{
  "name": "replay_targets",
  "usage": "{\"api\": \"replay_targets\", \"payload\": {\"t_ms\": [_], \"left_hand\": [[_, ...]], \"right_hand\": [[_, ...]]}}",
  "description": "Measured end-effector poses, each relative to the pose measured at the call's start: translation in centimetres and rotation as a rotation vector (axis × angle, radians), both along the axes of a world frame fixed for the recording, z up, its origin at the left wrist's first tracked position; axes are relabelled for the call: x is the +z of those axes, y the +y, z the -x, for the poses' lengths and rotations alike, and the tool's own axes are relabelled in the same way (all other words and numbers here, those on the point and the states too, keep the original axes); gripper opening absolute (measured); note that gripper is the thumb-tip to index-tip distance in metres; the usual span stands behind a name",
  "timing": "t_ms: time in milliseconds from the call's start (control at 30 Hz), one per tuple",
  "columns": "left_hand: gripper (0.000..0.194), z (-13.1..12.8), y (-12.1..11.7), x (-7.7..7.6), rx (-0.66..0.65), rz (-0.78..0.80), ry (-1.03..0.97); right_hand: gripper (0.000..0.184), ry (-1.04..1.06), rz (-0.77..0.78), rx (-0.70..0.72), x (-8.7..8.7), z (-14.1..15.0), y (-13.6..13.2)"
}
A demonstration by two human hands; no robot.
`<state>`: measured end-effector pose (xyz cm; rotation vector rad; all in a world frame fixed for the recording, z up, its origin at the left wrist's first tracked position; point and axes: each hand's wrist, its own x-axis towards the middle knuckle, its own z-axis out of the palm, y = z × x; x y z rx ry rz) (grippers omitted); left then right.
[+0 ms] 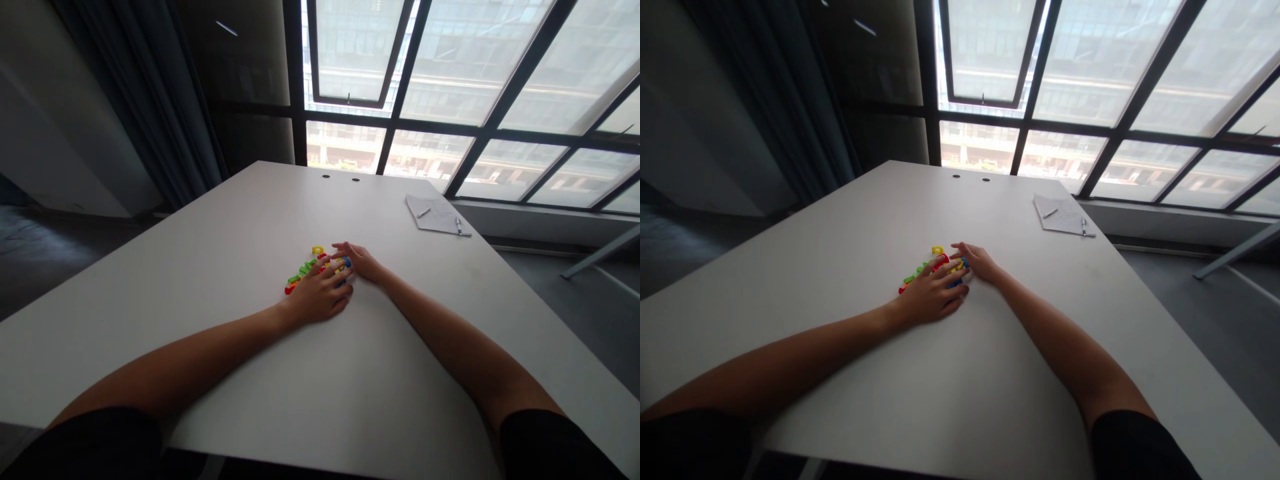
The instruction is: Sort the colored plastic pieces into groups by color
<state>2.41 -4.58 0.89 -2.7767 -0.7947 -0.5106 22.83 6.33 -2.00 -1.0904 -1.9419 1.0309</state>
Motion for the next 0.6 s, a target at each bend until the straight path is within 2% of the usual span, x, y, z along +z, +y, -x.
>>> {"api": "replay_targets", "payload": {"t_ms": [100, 167, 300, 367, 500, 600], "left_hand": [[0.029, 0.2, 0.5, 0.4, 0.034, 0.014, -0.016], [0.032, -0.1, 0.9, 0.5, 0.048, 0.020, -0.023], [0.038, -0.6, 1.8, 0.8, 0.041, 0.089, -0.048], [0.040, -0.6, 2.2, 0.9, 0.038, 0.093, -0.036], [0.057, -0.7, 3.9, 1.1, 0.109, 0.050, 0.028], [0.080, -1.0, 6.1, 1.4, 0.188, 0.159, 0.104]], "right_hand": [[0.089, 0.236, 0.092, -0.058, 0.5, -0.6, -1.3], [0.089, 0.271, 0.108, -0.091, 0.7, 0.0, -1.9], [0.084, 0.299, 0.205, -0.008, 0.4, 2.5, -2.8], [0.081, 0.355, 0.186, -0.004, 0.1, 3.2, -2.7], [0.083, 0.360, 0.010, -0.208, -0.7, 1.8, -1.4], [0.085, 0.287, -0.039, -0.350, -1.1, -0.4, -0.2]]}}
